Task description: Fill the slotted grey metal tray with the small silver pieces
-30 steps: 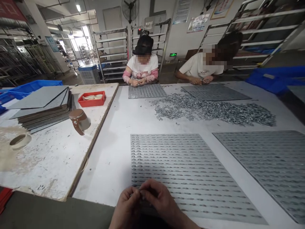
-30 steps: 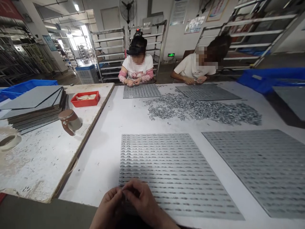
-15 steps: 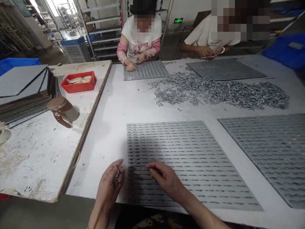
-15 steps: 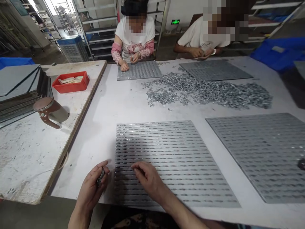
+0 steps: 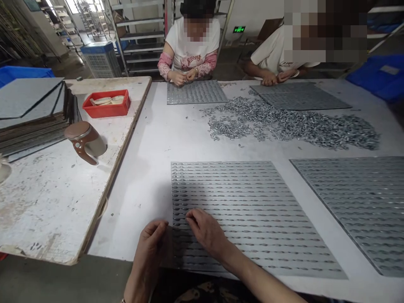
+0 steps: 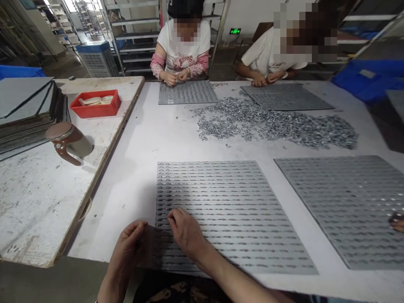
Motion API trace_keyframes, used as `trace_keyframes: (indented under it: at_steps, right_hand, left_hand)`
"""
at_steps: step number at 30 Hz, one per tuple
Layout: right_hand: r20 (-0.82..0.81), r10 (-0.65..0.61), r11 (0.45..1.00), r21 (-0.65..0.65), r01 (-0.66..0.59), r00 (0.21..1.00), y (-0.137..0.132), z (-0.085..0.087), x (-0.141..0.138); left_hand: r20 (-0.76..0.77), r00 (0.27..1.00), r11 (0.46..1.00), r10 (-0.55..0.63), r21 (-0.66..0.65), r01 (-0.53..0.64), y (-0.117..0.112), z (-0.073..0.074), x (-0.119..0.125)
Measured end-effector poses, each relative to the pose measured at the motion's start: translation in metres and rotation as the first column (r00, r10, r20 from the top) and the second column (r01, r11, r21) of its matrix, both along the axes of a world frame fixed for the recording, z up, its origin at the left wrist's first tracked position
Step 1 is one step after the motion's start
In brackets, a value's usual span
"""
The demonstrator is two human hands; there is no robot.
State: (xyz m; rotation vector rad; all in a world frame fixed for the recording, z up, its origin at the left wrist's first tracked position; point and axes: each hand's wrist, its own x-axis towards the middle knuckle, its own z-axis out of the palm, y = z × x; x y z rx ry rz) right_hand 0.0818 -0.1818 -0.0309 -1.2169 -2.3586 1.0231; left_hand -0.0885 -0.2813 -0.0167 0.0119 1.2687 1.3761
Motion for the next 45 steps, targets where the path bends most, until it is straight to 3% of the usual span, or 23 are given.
trace_keyframes:
  at_steps: [7, 18, 24, 27, 30, 33, 36, 38, 39, 40, 43, 45]
  right_hand:
    - [0.083, 0.008, 0.985, 0.169, -0.021, 0.997, -0.001, -0.006, -0.003]
    - [0.174, -0.009, 0.994, 0.113, -0.011, 0.985, -0.002, 0.004, -0.007]
    - [0.198, -0.034, 0.998, 0.057, 0.024, 0.98, 0.003, 0.007, -0.012]
    - [0.07, -0.011, 1.0, 0.01, 0.011, 0.997, 0.002, 0.013, -0.007]
    - [-0.252, 0.006, 0.995, -0.099, -0.032, 0.968, -0.004, 0.025, 0.005]
    - [-0.384, -0.055, 0.939, -0.334, -0.083, 0.922, -0.014, 0.036, 0.017]
    - [-0.372, -0.15, 0.787, -0.605, -0.117, 0.916, -0.02, 0.036, 0.023]
    - [-0.353, -0.191, 0.691, -0.711, -0.13, 0.916, -0.019, 0.033, 0.025]
    - [-0.335, -0.193, 0.694, -0.711, -0.113, 0.922, -0.017, 0.031, 0.025]
    - [-0.306, -0.186, 0.738, -0.671, -0.073, 0.934, -0.014, 0.03, 0.025]
    - [-0.154, -0.131, 0.925, -0.374, 0.065, 0.979, -0.004, 0.028, 0.023]
    - [-0.045, -0.07, 0.972, -0.23, 0.057, 0.997, 0.0, 0.027, 0.018]
  left_hand:
    - [0.043, 0.992, 0.991, -0.122, 0.068, 0.119, 0.001, 0.004, 0.005]
    - [0.029, 0.993, 0.991, -0.117, 0.071, 0.115, 0.001, 0.014, 0.024]
    - [0.018, 0.998, 0.998, -0.052, 0.025, 0.052, 0.003, 0.018, 0.031]
    - [0.024, 0.996, 0.996, -0.087, 0.036, 0.086, 0.005, 0.022, 0.033]
    - [-0.023, 0.992, 0.99, -0.126, 0.054, 0.127, 0.006, 0.025, 0.036]
    - [-0.118, 0.986, 0.989, -0.122, 0.067, 0.13, 0.003, 0.022, 0.043]
    - [-0.151, 0.982, 0.989, -0.117, 0.07, 0.128, -0.001, 0.017, 0.049]
    - [-0.131, 0.984, 0.99, -0.118, 0.064, 0.127, -0.003, 0.015, 0.05]
    - [-0.114, 0.987, 0.991, -0.115, 0.055, 0.122, -0.004, 0.015, 0.048]
    - [-0.097, 0.99, 0.993, -0.105, 0.042, 0.109, -0.005, 0.016, 0.045]
    - [-0.068, 0.997, 0.999, -0.037, -0.008, 0.037, -0.007, 0.019, 0.03]
    - [-0.066, 0.998, 1.0, -0.015, -0.02, 0.014, -0.009, 0.02, 0.019]
